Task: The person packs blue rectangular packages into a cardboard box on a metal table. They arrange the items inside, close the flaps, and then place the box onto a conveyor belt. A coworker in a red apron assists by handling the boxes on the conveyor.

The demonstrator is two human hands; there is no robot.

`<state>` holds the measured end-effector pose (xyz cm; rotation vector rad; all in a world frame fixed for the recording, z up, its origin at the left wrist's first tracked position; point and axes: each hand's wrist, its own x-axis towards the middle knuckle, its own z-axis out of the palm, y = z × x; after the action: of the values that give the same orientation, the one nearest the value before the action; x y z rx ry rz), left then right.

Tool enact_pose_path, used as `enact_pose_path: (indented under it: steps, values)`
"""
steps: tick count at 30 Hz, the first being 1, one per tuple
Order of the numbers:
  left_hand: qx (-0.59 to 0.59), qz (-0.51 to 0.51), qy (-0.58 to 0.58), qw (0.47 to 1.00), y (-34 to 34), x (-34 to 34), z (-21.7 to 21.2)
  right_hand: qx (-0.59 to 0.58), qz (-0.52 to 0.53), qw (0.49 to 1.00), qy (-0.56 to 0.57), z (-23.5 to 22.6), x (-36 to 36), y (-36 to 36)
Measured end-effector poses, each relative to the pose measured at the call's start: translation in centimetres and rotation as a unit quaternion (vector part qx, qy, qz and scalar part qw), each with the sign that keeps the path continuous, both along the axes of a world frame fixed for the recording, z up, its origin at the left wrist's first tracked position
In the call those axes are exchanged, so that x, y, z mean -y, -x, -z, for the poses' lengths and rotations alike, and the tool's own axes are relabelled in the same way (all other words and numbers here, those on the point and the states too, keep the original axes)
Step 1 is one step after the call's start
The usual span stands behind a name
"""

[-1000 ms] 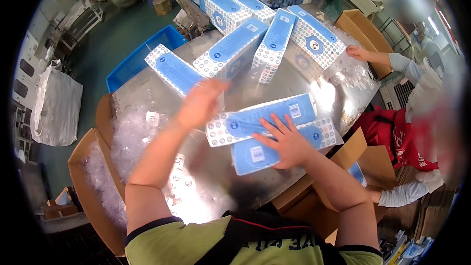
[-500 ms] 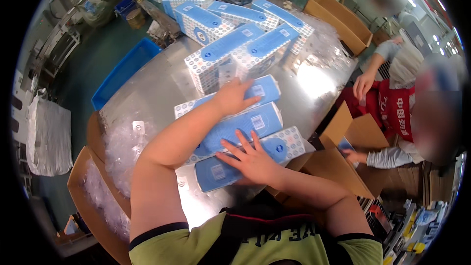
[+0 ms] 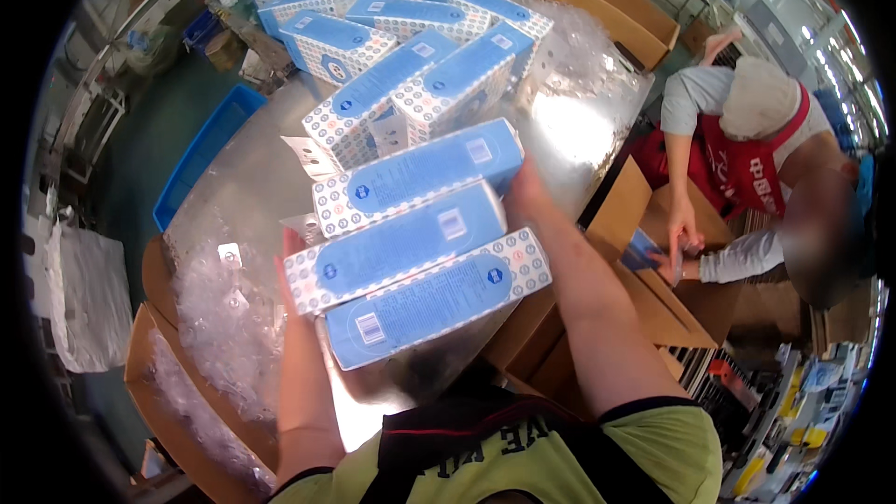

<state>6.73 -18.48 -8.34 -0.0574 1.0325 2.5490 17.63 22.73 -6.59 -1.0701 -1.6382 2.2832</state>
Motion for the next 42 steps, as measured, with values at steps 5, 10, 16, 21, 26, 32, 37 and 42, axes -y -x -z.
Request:
enact_pose_path:
  steps: [5,10,16,21,26,32,37,42]
  values:
    - [0.022,0.02,-0.027,0.999,1.0,-4.2,-6.3,-0.079,-0.01,0.996,-0.026,-2.4,3.6,-1.2]
    - [0.015,0.175,-0.045,0.983,-4.6,-13.2,-14.4,-0.092,0.064,0.98,-0.167,-14.0,2.1,-19.8]
    - [-0.218,0.403,0.04,0.888,-23.6,-23.4,-8.9,-0.059,0.26,0.902,-0.338,-25.3,9.2,-43.8]
    - [-0.227,0.382,0.333,0.832,-27.6,-20.1,5.3,-0.006,0.332,0.911,-0.246,-12.2,7.5,-48.4]
    - [-0.341,0.362,0.35,0.794,-22.5,-19.2,-0.8,0.091,0.262,0.947,-0.164,-3.8,2.8,-51.2]
    - [-0.765,0.419,0.302,0.384,-27.7,-21.3,-1.1,0.313,-0.32,0.715,-0.537,-3.1,8.7,-44.4]
    - [-0.753,0.441,0.375,0.313,-32.0,-21.6,6.5,0.353,-0.362,0.686,-0.523,6.4,8.6,-47.9]
    - [-0.719,0.472,0.434,0.268,-32.9,-22.7,9.7,0.401,-0.405,0.652,-0.499,9.0,7.7,-45.3]
